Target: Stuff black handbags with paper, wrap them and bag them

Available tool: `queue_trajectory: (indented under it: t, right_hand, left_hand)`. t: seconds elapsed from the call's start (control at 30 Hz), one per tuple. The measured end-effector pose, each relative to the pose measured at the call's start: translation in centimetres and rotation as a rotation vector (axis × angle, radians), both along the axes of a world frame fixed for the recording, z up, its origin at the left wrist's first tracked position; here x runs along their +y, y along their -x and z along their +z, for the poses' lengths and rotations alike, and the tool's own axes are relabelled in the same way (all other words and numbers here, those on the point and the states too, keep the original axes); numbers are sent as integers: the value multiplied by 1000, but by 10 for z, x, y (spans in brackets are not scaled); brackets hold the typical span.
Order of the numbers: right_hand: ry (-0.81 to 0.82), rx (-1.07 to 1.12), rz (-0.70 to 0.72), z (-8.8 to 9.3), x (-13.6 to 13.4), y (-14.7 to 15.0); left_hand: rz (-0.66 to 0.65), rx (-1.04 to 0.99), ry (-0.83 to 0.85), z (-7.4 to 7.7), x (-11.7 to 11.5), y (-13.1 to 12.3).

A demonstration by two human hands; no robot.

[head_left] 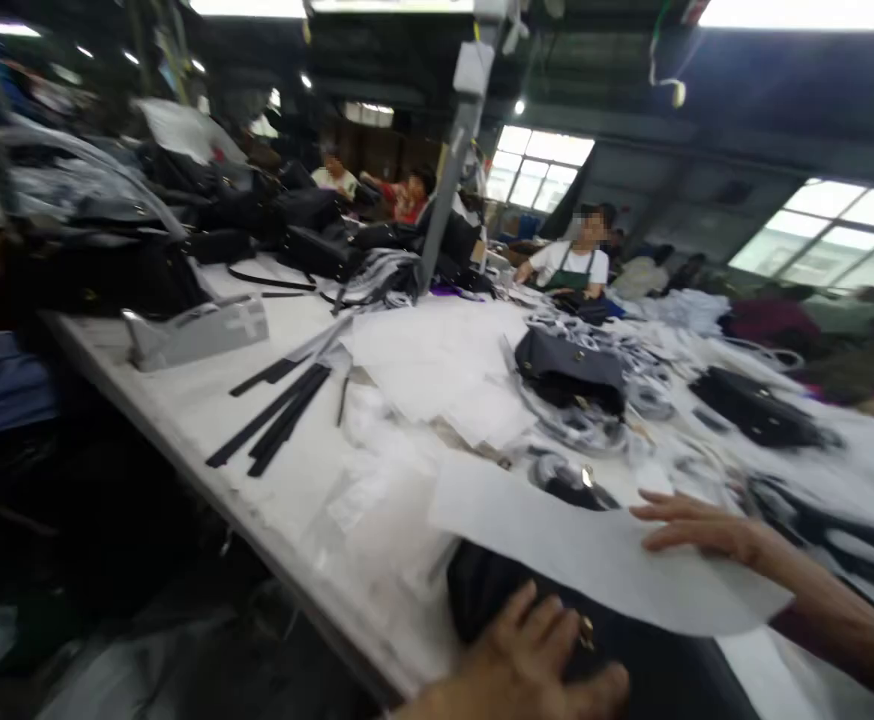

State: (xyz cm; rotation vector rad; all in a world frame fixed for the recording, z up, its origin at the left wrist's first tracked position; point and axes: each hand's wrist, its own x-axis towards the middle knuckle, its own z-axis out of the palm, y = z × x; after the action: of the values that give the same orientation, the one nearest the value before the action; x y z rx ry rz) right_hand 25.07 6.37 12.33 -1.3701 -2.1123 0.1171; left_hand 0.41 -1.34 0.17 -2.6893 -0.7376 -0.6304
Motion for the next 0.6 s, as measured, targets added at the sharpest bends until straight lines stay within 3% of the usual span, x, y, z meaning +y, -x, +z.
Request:
queue_trajectory:
  t: [0.07, 0.17, 0.27, 0.4, 0.5, 0.6]
  right_hand:
    - [27, -29, -82, 8, -35, -16]
    - [34, -57, -130, 23, -55, -14]
    - [96, -129, 25, 30, -58, 3]
    - [351, -270, 223, 8, -69, 32]
    - [506, -293, 219, -18, -78, 40]
    - [525, -275, 199, -27, -81, 38]
  left_hand:
    - [-21, -177, 118, -3, 2, -2]
    - [-43, -253, 208, 1, 2, 0]
    - [-29, -191, 222, 8, -1, 2]
    - [0, -142, 177, 9, -3, 1]
    - [-8, -114, 196, 8, -3, 1]
    - [-35, -85, 204, 7, -1, 2]
